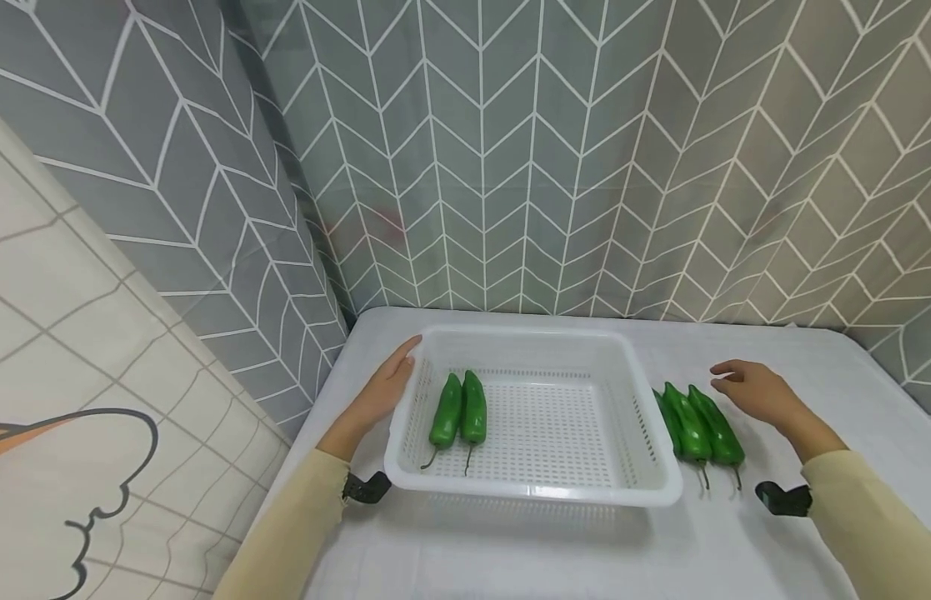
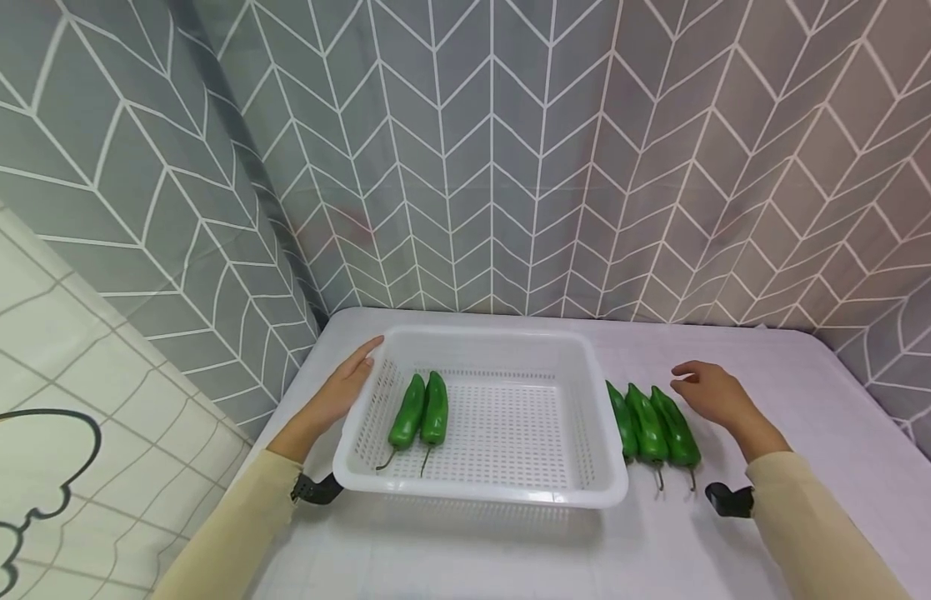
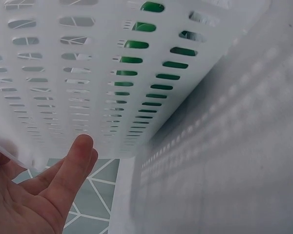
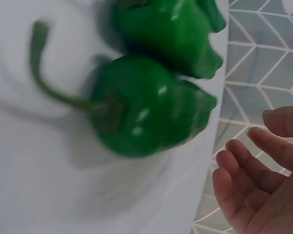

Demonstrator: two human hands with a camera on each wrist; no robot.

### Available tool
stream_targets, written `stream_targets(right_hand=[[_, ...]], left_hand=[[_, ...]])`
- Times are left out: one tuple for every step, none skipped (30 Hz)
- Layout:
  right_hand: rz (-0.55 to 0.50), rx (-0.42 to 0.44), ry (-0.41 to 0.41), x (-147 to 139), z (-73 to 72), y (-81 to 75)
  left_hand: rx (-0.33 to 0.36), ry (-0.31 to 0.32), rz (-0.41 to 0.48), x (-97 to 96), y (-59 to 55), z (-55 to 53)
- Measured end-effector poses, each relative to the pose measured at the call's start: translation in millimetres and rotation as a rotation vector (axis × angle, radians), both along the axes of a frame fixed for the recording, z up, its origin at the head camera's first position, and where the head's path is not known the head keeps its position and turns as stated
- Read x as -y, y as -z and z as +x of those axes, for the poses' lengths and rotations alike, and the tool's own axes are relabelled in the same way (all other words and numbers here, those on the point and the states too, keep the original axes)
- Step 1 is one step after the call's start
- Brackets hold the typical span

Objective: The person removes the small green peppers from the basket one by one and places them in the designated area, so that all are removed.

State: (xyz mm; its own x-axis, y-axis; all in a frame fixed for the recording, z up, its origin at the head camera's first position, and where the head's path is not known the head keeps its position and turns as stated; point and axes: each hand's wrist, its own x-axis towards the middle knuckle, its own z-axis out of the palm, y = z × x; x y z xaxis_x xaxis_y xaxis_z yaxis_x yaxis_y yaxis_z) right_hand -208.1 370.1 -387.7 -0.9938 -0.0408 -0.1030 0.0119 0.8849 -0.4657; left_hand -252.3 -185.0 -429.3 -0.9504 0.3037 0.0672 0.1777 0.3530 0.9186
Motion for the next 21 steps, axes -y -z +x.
stream_targets(right_hand=[[-0.001,-0.023,-0.006,2,-0.5,-1.2],[-0.006,-0.044,-0.014,5,-0.8,-2.6],[-0.010,-0.061,-0.022,7,-1.0,-3.6],[-0.013,-0.075,-0.029,10,-1.0,-4.6],[-0.020,-0.084,-0.036,12,-0.8,-5.7],[-0.027,-0.091,-0.042,14,-0.5,-6.9],[-0.030,-0.096,-0.049,17,-0.2,-8.3],[-0.034,-0.099,-0.057,20,0.0,-10.0],[-0.037,-0.104,-0.063,22,-0.2,-11.6],[-0.042,-0.109,-0.070,25,-0.8,-13.5],[-0.047,-0.115,-0.078,29,-1.8,-15.7],[-0.050,-0.123,-0.087,32,-3.3,-17.9],[-0.049,-0.132,-0.098,36,-5.2,-20.3],[-0.051,-0.139,-0.108,39,-7.2,-22.9],[-0.053,-0.142,-0.117,42,-9.4,-25.4],[-0.054,-0.141,-0.124,45,-11.7,-27.9],[-0.057,-0.139,-0.130,47,-13.9,-30.5],[-0.055,-0.138,-0.138,50,-16.0,-32.9],[-0.055,-0.135,-0.144,52,-17.1,-35.1],[-0.054,-0.134,-0.150,54,-18.0,-37.0],[-0.056,-0.133,-0.155,56,-18.9,-38.8]], left_hand=[[0.002,-0.002,0.001,0.1,0.1,0.3],[0.004,-0.004,0.001,0.1,-0.1,0.8],[0.004,-0.004,0.000,0.1,0.5,0.7],[0.005,-0.002,0.001,-0.1,0.9,0.4],[0.005,0.000,0.000,-0.6,1.1,-0.1],[0.003,0.004,-0.003,-1.1,1.2,-0.6],[-0.002,0.010,-0.009,-1.5,1.2,-1.0],[-0.006,0.015,-0.014,-2.0,1.4,-1.5],[-0.006,0.018,-0.017,-2.5,1.3,-1.9],[-0.006,0.016,-0.022,-3.0,0.9,-2.1],[-0.008,0.014,-0.027,-3.2,0.8,-2.2],[-0.010,0.012,-0.029,-3.0,1.0,-2.3],[-0.012,0.012,-0.028,-2.6,1.3,-2.3],[-0.010,0.008,-0.027,-2.3,1.5,-2.0],[-0.006,0.006,-0.024,-3.2,-3.2,1.1],[-0.005,0.003,-0.021,-2.6,-2.9,1.2],[-0.005,0.002,-0.016,-1.9,-3.0,1.5],[-0.005,0.000,-0.013,-1.3,-3.0,1.9],[-0.002,-0.004,-0.013,-1.6,-3.0,1.9],[0.002,-0.007,-0.013,-1.8,-2.9,1.7],[0.006,-0.008,-0.011,-2.0,-2.8,1.5]])
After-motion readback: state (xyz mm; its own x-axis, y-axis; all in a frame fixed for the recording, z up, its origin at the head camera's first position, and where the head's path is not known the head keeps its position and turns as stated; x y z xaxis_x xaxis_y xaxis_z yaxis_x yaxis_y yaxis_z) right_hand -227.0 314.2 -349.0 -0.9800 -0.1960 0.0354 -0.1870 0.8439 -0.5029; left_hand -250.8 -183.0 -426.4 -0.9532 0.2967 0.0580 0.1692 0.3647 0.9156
